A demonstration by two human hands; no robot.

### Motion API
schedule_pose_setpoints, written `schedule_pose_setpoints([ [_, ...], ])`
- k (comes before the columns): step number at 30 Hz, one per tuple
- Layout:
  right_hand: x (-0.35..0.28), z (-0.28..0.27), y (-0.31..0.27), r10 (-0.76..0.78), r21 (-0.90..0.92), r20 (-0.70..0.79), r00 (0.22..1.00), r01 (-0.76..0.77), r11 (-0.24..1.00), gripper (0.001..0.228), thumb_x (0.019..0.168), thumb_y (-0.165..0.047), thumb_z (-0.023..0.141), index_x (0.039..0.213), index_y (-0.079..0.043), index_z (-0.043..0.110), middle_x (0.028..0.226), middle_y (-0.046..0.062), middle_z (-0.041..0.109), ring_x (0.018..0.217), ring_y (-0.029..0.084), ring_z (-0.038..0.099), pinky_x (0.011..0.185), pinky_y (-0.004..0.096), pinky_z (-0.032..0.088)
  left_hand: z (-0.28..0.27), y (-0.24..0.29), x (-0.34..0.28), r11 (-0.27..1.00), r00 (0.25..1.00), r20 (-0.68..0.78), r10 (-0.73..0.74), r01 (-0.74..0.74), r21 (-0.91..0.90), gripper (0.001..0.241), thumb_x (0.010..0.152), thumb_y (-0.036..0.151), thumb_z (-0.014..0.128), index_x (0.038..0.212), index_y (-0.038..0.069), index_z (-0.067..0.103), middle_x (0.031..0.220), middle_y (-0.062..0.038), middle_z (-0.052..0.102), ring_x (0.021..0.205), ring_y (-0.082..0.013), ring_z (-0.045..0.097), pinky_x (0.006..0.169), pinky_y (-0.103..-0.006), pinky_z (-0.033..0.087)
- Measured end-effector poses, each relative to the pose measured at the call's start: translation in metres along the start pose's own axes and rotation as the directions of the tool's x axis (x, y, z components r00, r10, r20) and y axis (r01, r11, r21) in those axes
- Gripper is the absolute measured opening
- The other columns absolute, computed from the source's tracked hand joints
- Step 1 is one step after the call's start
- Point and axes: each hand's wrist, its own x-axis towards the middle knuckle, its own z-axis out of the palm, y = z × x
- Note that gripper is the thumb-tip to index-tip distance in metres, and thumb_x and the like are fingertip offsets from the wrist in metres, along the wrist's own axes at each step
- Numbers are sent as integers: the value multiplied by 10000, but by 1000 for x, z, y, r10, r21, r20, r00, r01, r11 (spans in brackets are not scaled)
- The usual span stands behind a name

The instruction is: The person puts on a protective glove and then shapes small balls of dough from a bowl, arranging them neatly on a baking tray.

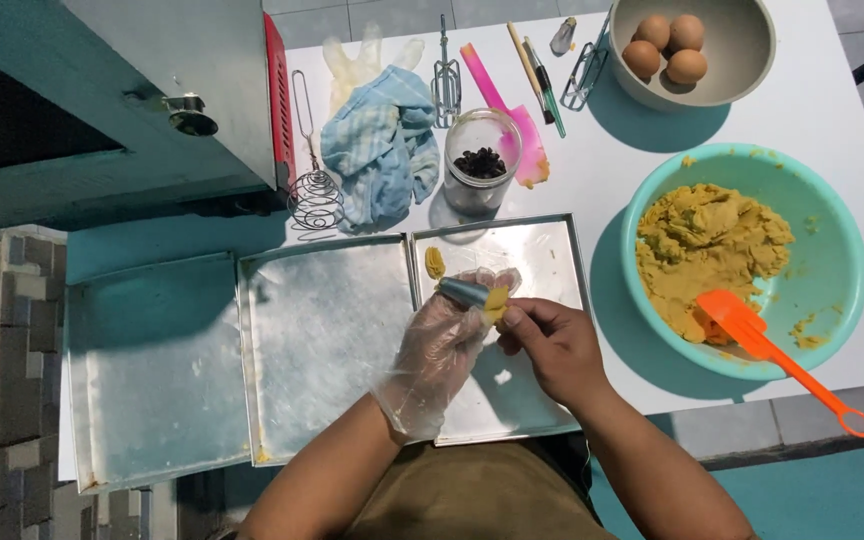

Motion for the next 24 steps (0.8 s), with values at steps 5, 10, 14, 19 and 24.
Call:
schedule_pose_setpoints([
  [5, -6, 6, -6, -8, -68, -53, 999, 4, 998, 302, 1004, -203, 662, 1070, 64, 789, 720, 183, 753, 656, 221, 712, 647, 415, 632, 20, 3, -8, 996, 994, -71, 80, -77, 40, 305, 872, -81, 683, 1167, -50, 609, 1041, -158, 679, 973, -205, 676, 965, -322, 583],
  [10, -13, 15, -22, -174, -263, -35, 984, 159, 952, 264, 898, -166, 778, 1079, 24, 801, 750, 207, 754, 657, 267, 747, 628, 409, 623, 36, 5, -15, 967, 967, -203, 151, -102, 233, 205, 869, 95, 742, 1040, -4, 689, 902, -109, 678, 843, -144, 638, 846, -281, 557],
  [14, -9, 14, -30, -189, -287, -6, 982, 179, 941, 276, 815, -98, 862, 1055, 29, 809, 809, 248, 757, 645, 367, 752, 634, 429, 641, 55, 11, -20, 903, 946, -284, 157, -21, 429, 272, 944, 270, 642, 1005, 15, 716, 834, -114, 644, 791, -139, 619, 757, -264, 538],
  [19, -8, 9, -26, -229, -244, -32, 973, 215, 946, 244, 823, -111, 866, 1030, 3, 807, 798, 184, 760, 683, 193, 715, 621, 349, 609, 65, 14, -12, 938, 883, -466, 57, 112, 328, 465, 1074, 364, 420, 1210, -18, 647, 1054, -221, 672, 1007, -274, 676, 950, -388, 570],
  [24, -11, 13, -29, -246, -183, -37, 968, 236, 954, 254, 799, -63, 876, 1020, 31, 796, 823, 186, 760, 715, 195, 716, 656, 361, 627, 37, -4, -9, 994, 912, -408, 52, -9, 108, 218, 960, 173, 682, 1126, 35, 650, 1022, -109, 586, 945, -212, 595, 881, -327, 558],
])
